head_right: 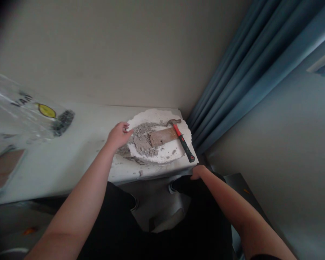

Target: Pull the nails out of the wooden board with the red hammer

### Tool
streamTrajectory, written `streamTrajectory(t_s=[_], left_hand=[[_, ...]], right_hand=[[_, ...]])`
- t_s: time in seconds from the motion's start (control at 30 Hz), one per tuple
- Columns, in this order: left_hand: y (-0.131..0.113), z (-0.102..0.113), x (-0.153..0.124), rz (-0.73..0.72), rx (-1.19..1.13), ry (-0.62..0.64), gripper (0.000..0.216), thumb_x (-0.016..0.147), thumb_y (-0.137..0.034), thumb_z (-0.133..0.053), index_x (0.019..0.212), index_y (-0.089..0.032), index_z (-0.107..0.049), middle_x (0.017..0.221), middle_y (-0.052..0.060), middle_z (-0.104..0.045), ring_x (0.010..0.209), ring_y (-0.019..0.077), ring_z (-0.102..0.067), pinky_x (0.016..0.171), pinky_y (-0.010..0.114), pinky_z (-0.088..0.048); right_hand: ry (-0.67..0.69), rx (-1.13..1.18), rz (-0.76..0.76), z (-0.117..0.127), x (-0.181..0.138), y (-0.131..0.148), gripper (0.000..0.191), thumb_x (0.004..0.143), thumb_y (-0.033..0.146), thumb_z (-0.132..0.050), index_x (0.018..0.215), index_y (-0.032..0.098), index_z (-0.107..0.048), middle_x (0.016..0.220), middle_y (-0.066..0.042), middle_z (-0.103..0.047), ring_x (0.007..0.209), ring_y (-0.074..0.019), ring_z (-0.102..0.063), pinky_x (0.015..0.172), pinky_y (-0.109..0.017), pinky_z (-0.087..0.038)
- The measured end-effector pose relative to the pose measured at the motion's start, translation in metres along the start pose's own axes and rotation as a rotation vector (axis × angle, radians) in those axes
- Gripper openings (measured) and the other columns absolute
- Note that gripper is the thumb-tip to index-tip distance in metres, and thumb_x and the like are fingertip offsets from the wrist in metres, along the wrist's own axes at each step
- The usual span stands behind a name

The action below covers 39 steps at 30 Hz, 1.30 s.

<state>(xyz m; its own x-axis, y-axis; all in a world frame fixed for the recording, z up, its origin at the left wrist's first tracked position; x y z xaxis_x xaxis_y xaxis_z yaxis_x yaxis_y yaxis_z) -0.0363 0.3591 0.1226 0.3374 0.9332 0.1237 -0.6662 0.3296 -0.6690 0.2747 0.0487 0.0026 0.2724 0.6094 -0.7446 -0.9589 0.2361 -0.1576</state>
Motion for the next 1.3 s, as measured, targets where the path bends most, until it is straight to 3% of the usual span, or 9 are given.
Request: streamTrajectory(t_s=[0.07, 0.13, 0.27, 0.3, 0.37, 0.47, 0.57, 0.77, 1.3], left_hand=[[0.001, -0.001, 0.0, 0.003, -0.002, 0.011, 0.038, 0.09, -0.037, -0.064, 0.123, -0.02, -0.06, 0.123, 0.012, -0.069, 0.095, 0.022, -0.069, 0.088, 0.035, -0.054], [0.0, -0.005, 0.0, -0.001, -0.015, 0.04, 0.037, 0.09, -0.038, -0.063, 0.123, -0.02, -0.061, 0.117, 0.011, -0.072, 0.093, 0.0219, -0.07, 0.087, 0.034, -0.054], [-0.005, -0.021, -0.004, -0.044, -0.015, 0.158, 0.034, 0.09, -0.039, -0.062, 0.119, -0.021, -0.064, 0.105, 0.008, -0.076, 0.092, 0.0232, -0.072, 0.083, 0.033, -0.053], [-0.006, -0.026, -0.006, -0.056, 0.0, 0.194, 0.032, 0.09, -0.039, -0.063, 0.116, -0.022, -0.065, 0.103, 0.008, -0.076, 0.092, 0.0235, -0.072, 0.082, 0.033, -0.052], [-0.009, -0.035, -0.008, -0.073, 0.035, 0.258, 0.026, 0.09, -0.038, -0.063, 0.11, -0.022, -0.067, 0.101, 0.008, -0.077, 0.092, 0.0238, -0.072, 0.082, 0.033, -0.052], [-0.013, -0.04, -0.009, -0.082, 0.096, 0.278, 0.024, 0.092, -0.039, -0.061, 0.107, -0.022, -0.068, 0.102, 0.008, -0.078, 0.094, 0.0246, -0.072, 0.084, 0.033, -0.051], [-0.015, -0.039, -0.005, -0.063, 0.181, 0.254, 0.027, 0.093, -0.04, -0.059, 0.112, -0.023, -0.067, 0.104, 0.008, -0.078, 0.096, 0.0256, -0.072, 0.084, 0.034, -0.051], [-0.013, -0.04, 0.011, -0.024, 0.287, 0.232, 0.032, 0.095, -0.041, -0.056, 0.121, -0.023, -0.064, 0.106, 0.007, -0.078, 0.102, 0.0268, -0.071, 0.086, 0.034, -0.052], [-0.02, -0.049, 0.023, -0.045, 0.204, 0.171, 0.033, 0.096, -0.038, -0.057, 0.125, -0.023, -0.061, 0.103, 0.007, -0.076, 0.1, 0.0277, -0.071, 0.092, 0.038, -0.052]], right_hand=[[0.037, 0.002, 0.006, -0.001, -0.009, 0.005, 0.038, 0.08, 0.039, -0.08, 0.102, 0.008, -0.079, 0.113, -0.025, -0.074, 0.113, -0.0421, -0.07, 0.092, -0.05, -0.054], [0.069, 0.032, 0.06, -0.002, -0.024, 0.02, 0.036, 0.081, 0.043, -0.078, 0.098, 0.011, -0.08, 0.108, -0.022, -0.076, 0.11, -0.0404, -0.071, 0.089, -0.046, -0.054], [0.189, 0.225, 0.334, 0.012, -0.063, 0.071, 0.041, 0.094, 0.058, -0.062, 0.098, 0.02, -0.075, 0.084, -0.003, -0.075, 0.071, -0.0177, -0.071, 0.066, -0.026, -0.051], [0.117, 0.369, 0.48, 0.034, -0.071, 0.088, 0.037, 0.096, 0.054, -0.061, 0.101, 0.019, -0.073, 0.082, -0.002, -0.073, 0.067, -0.0155, -0.067, 0.063, -0.025, -0.048], [-0.217, 0.556, 0.657, 0.097, -0.078, 0.104, 0.029, 0.098, 0.045, -0.061, 0.101, 0.017, -0.069, 0.082, -0.002, -0.07, 0.071, -0.0147, -0.064, 0.067, -0.024, -0.047], [-0.73, 0.522, 0.418, 0.175, -0.06, 0.088, 0.018, 0.101, 0.026, -0.053, 0.095, 0.016, -0.066, 0.084, -0.005, -0.07, 0.077, -0.0168, -0.062, 0.071, -0.026, -0.045], [-0.764, 0.339, 0.26, 0.203, -0.023, 0.092, 0.015, 0.099, 0.016, -0.054, 0.1, 0.014, -0.069, 0.095, -0.011, -0.074, 0.086, -0.0204, -0.066, 0.074, -0.028, -0.044], [-0.666, 0.27, 0.325, 0.197, 0.016, 0.103, 0.013, 0.095, 0.014, -0.058, 0.098, 0.015, -0.07, 0.1, -0.012, -0.075, 0.092, -0.0222, -0.068, 0.078, -0.028, -0.043], [-0.55, 0.26, 0.517, 0.203, 0.031, 0.107, 0.003, 0.089, 0.014, -0.066, 0.087, 0.016, -0.067, 0.085, -0.006, -0.07, 0.074, -0.0173, -0.058, 0.067, -0.028, -0.034]])
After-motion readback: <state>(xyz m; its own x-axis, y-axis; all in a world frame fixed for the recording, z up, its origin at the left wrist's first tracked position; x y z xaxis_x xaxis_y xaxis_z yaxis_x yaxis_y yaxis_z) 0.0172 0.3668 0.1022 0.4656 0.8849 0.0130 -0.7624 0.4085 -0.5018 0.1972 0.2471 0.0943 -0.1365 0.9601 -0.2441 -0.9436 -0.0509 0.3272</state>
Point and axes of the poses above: each hand's wrist, its own x-axis towards the middle knuckle, its own z-axis out of the back of the hand, y = z × x, the point moved 9 cm from there along x, towards the middle knuckle
